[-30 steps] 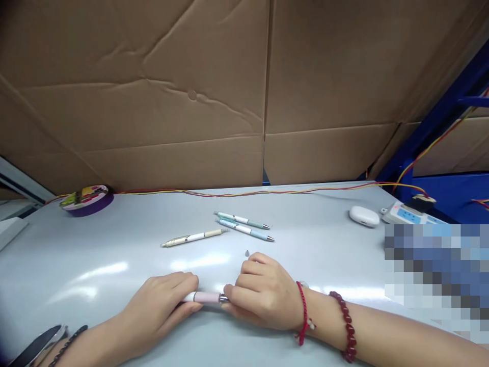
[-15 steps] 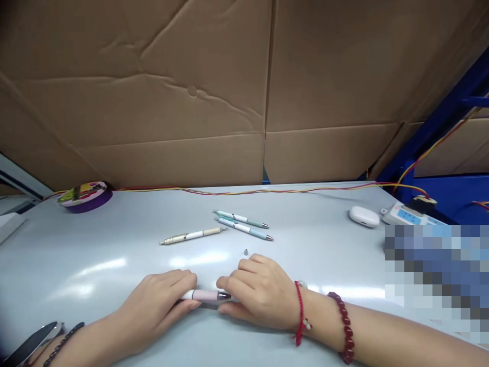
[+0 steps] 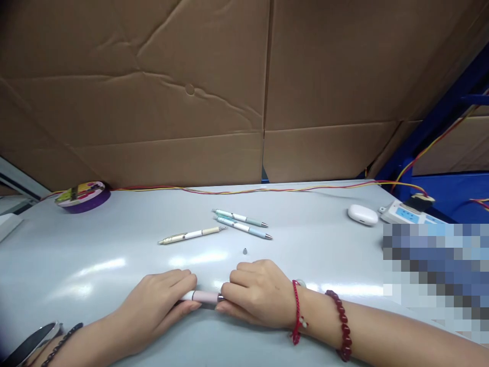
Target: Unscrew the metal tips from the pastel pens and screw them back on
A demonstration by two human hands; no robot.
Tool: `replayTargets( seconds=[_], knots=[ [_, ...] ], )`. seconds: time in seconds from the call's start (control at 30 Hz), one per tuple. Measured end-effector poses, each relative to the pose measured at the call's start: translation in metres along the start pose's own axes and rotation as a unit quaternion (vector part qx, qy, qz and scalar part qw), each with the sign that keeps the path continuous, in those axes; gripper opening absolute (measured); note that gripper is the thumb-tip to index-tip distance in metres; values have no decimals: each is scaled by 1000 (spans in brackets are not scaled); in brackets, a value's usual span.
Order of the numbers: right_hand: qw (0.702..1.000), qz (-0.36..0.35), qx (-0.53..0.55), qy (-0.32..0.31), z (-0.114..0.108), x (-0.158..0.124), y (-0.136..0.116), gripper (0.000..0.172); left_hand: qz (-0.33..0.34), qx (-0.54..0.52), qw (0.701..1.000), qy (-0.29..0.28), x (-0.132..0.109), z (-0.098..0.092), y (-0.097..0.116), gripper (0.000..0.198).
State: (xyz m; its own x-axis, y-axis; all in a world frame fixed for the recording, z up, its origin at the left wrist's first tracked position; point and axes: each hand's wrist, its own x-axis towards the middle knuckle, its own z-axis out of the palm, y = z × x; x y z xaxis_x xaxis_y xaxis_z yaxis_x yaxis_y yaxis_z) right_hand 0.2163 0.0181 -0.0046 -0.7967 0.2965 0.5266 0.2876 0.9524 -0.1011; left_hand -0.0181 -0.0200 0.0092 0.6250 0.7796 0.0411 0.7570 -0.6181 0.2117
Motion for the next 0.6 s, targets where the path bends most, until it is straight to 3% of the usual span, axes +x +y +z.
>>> replayTargets(
  seconds=[0.1,0.23,0.4,0.6],
  knots=[
    [1000,3,0,2,0,0,0,49,-2,4,1000,4,0,-1,0,51],
    [1000,0,-23,21,1,1,-2,36,0,2,1000,5,1,0,0,50],
    [999,-6,-38,20,2,2,-2,44,-1,4,1000,1,0,1,-1,50],
    [997,-18,-66,27,0,2,-2,30,1,7,1000,5,0,1,0,50]
  ],
)
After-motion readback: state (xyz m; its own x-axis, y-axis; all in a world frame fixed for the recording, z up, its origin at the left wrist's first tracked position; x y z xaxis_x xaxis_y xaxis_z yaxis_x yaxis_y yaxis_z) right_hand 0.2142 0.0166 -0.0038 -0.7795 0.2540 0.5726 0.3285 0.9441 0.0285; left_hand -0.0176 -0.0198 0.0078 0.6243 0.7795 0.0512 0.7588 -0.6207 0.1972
